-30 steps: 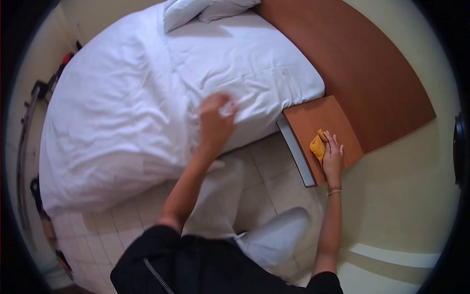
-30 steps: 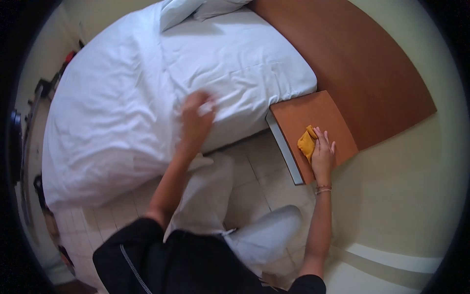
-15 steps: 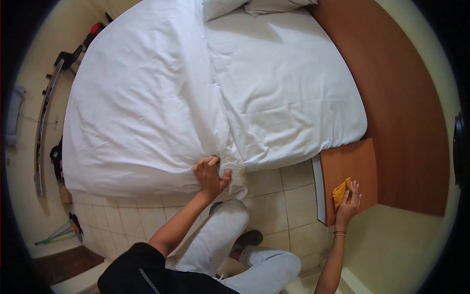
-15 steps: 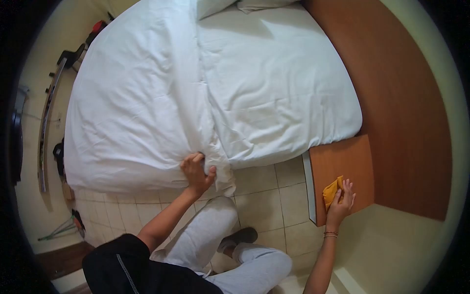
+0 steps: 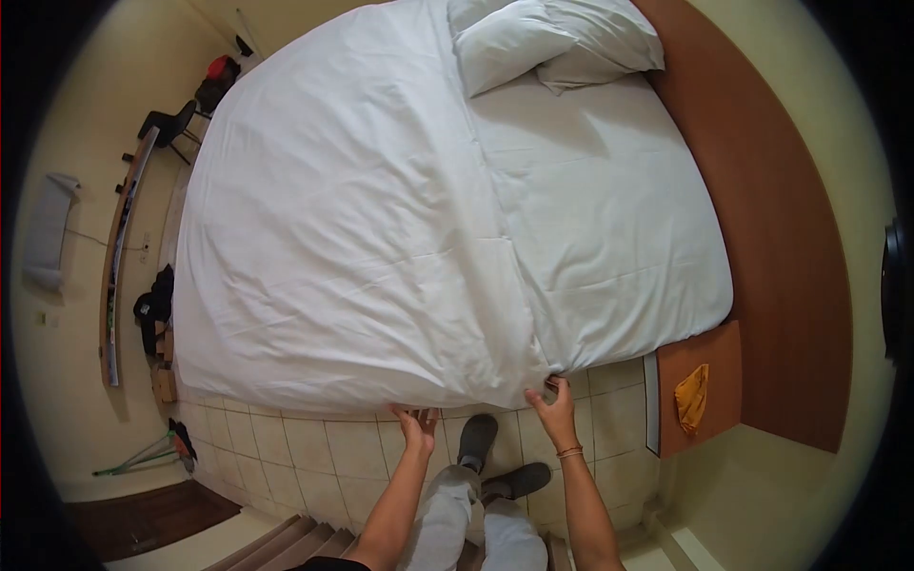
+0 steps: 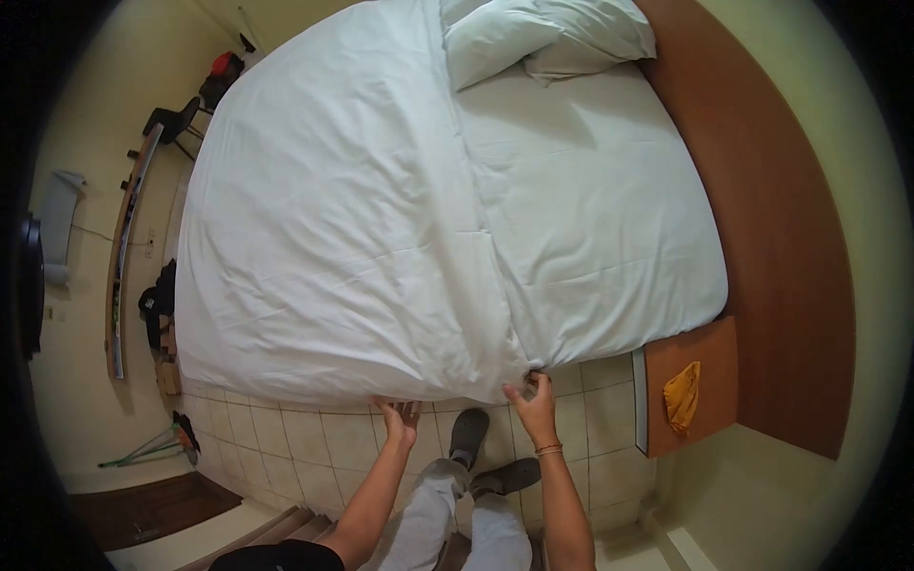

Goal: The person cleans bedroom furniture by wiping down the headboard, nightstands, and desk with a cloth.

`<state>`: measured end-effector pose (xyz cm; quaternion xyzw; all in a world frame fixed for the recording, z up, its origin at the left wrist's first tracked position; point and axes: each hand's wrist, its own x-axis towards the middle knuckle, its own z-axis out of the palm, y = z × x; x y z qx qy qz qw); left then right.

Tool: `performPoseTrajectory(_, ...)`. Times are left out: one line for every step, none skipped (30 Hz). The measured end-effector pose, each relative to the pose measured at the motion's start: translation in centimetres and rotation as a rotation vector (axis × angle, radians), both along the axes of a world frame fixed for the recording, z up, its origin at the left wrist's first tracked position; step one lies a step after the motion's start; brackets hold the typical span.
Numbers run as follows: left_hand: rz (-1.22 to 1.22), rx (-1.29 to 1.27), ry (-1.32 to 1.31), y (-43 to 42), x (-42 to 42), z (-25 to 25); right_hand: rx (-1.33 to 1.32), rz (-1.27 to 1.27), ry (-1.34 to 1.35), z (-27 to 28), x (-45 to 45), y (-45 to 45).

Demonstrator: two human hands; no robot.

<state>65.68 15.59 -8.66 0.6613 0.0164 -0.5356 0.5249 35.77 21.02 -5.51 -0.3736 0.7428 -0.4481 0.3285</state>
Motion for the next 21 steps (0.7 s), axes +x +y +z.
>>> performPoseTrajectory(-0.072, -0.090, 0.051, 0.2, 0.8, 0.4, 0.023, -0.033, -0.158, 0.4, 0.4, 0.5)
performPoseTrajectory(-0.141, -0.097, -0.032, 0.8, 1.3, 0.6, 0.087, 0.006, -0.216, 0.4, 0.6, 1.2)
performPoseTrajectory(-0.211, -0.103, -0.116, 1.2, 2.0, 1.1, 0.152, 0.042, -0.276, 0.4, 0.7, 1.9)
performPoseTrajectory(-0.281, -0.110, -0.201, 1.6, 2.6, 1.7, 0.216, 0.080, -0.338, 0.6, 0.9, 2.6)
performPoseTrajectory(-0.234, -0.046, -0.339, 2.6, 3.6, 0.8, 0.225, 0.076, -0.385, 0.9, 1.2, 3.4)
performPoseTrajectory(-0.287, -0.031, -0.398, 3.4, 4.2, 1.0, 0.224, 0.071, -0.431, 1.6, 1.4, 3.8)
performPoseTrajectory(-0.342, -0.022, -0.457, 3.9, 4.7, 0.9, 0.218, 0.063, -0.477, 1.4, 1.5, 3.9)
performPoseTrajectory(-0.397, -0.005, -0.515, 5.0, 5.2, 1.1, 0.185, 0.019, -0.480, 0.9, 1.6, 3.7)
performPoseTrajectory(-0.474, 0.150, -0.482, 6.1, 7.2, -2.9, 0.162, -0.025, -0.482, -0.5, 1.6, 3.9)
performPoseTrajectory(-0.452, 0.153, -0.504, 6.3, 7.3, -3.5, 0.140, -0.071, -0.485, -2.3, 1.6, 4.5)
performPoseTrajectory(-0.431, 0.147, -0.521, 5.8, 6.5, -4.0, 0.246, -0.062, -0.444, -6.0, 0.5, 5.7)
performPoseTrajectory(-0.410, 0.138, -0.533, 5.0, 5.4, -4.3, 0.224, -0.089, -0.289, -7.0, 0.4, 5.0)
performPoseTrajectory(-0.408, 0.207, -0.494, 4.3, 4.9, -2.9, 0.203, -0.118, -0.137, -7.3, 0.4, 4.1)
performPoseTrajectory(-0.294, 0.286, -0.583, 4.2, 4.4, -2.5, 0.185, -0.145, 0.011, -7.6, 0.7, 3.5)
performPoseTrajectory(-0.182, 0.367, -0.673, 4.6, 4.1, -3.1, 0.063, -0.222, 0.041, -5.5, 1.7, 1.9)
performPoseTrajectory(-0.073, 0.446, -0.763, 5.0, 4.1, -3.4, -0.058, -0.303, 0.074, -0.5, 3.2, -1.3)
performPoseTrajectory(-0.112, 0.314, -0.875, 5.4, 4.0, -2.2, -0.176, -0.389, 0.111, 2.7, 4.4, -3.6)
performPoseTrajectory(-0.157, 0.174, -0.978, 5.4, 3.5, 0.1, -0.199, -0.290, 0.203, 3.6, 4.9, -4.6)
performPoseTrajectory(-0.201, 0.021, -1.070, 4.8, 2.7, 2.0, -0.224, -0.192, 0.297, 4.2, 4.9, -5.4)
performPoseTrajectory(-0.359, -0.099, -1.185, 4.2, 2.2, 3.0, -0.246, -0.089, 0.391, 4.6, 4.6, -5.9)
performPoseTrajectory(-0.514, -0.225, -1.295, 3.5, 1.8, 3.9, -0.191, -0.063, 0.440, 4.0, 4.3, -6.2)
